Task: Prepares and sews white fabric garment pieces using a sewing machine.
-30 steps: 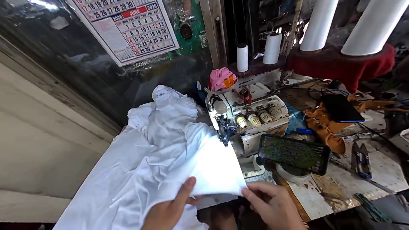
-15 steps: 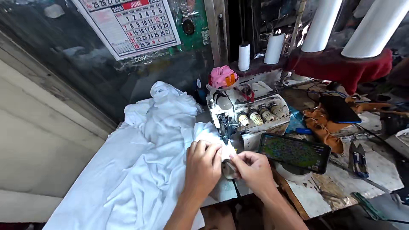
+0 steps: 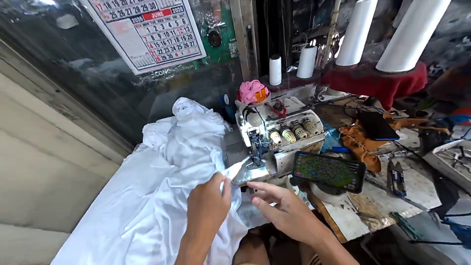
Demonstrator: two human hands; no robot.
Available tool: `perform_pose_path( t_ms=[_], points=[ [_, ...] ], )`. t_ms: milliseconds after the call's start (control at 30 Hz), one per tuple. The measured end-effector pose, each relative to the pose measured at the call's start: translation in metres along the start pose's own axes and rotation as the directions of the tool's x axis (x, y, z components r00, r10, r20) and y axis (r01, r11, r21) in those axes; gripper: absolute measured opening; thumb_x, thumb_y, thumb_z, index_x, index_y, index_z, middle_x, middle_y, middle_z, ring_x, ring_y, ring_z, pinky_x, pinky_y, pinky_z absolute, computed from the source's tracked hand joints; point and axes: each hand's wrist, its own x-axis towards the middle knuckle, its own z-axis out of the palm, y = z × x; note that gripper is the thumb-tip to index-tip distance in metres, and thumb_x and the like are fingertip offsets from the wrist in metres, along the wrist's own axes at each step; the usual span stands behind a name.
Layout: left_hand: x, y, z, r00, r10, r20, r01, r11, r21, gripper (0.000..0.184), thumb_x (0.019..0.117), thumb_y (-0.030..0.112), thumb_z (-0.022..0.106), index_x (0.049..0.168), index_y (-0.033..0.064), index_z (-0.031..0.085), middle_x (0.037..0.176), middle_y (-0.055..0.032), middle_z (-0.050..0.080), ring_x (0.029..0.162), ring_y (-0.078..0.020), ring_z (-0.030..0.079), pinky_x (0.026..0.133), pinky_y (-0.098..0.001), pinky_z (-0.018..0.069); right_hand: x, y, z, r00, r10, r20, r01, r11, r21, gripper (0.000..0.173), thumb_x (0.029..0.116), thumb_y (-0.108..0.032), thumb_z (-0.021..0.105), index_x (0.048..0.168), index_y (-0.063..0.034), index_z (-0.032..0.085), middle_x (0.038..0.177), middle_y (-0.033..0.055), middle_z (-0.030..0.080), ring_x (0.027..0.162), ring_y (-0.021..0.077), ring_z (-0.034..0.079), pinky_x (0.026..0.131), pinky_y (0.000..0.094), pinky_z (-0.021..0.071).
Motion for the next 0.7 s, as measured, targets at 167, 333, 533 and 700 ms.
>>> perform_pose_path(
  t_ms=[167, 333, 533, 700],
  points=[
    [-0.039, 0.068, 0.026, 0.976, 0.208, 0.061, -0.187, 0.95, -0.251, 0.023, 0.0957, 0.031, 0.059, 0.097, 0.0142, 0.075, 0.076, 0.0008, 0.071, 0.065, -0.0164, 0.069, 0.056, -0.0433, 0.0575, 0.005, 0.003, -0.024, 0.993, -0.046, -0.11, 0.043, 0.999, -0.031, 0.032, 0.1068, -0.032, 0.052, 0.126, -0.0175, 0.072, 0.115, -0.0012, 0.073, 0.098, 0.01, 0.07, 0.087, 0.0335, 0.0593],
    [-0.027, 0.031, -0.009, 0.898, 0.327, 0.295, -0.184, 0.887, -0.424, 0.036, 0.1051, 0.041, 0.053, 0.124, 0.0185, 0.074, 0.111, 0.0032, 0.075, 0.093, -0.0094, 0.073, 0.082, -0.037, 0.063, 0.02, 0.015, -0.017, 0.848, -0.072, -0.525, 0.004, 0.991, -0.131, 0.02, 0.0985, -0.022, 0.066, 0.115, -0.0234, 0.076, 0.104, -0.0075, 0.074, 0.077, 0.0087, 0.066, 0.066, 0.0315, 0.0569],
    [-0.015, 0.019, -0.005, 0.91, 0.363, 0.199, -0.173, 0.77, -0.614, 0.032, 0.1054, 0.015, 0.047, 0.129, 0.0202, 0.068, 0.107, 0.0024, 0.071, 0.063, -0.0085, 0.065, 0.055, -0.0303, 0.0599, -0.021, 0.007, -0.016, 0.913, -0.107, -0.394, 0.146, 0.987, 0.069, 0.045, 0.0949, -0.018, 0.071, 0.138, -0.0227, 0.061, 0.105, 0.006, 0.072, 0.084, 0.021, 0.072, 0.072, 0.0368, 0.0644],
    [0.003, 0.008, -0.034, 0.845, 0.482, 0.232, -0.346, 0.824, -0.449, 0.017, 0.0984, 0.036, 0.064, 0.101, 0.0211, 0.073, 0.09, 0.0056, 0.067, 0.061, -0.0057, 0.06, 0.053, -0.0294, 0.0559, -0.06, -0.019, -0.048, 0.957, -0.225, -0.185, 0.221, 0.974, -0.047, 0.032, 0.1009, -0.018, 0.066, 0.132, -0.0127, 0.068, 0.091, 0.0021, 0.073, 0.076, 0.0117, 0.069, 0.068, 0.0279, 0.061]
  ],
)
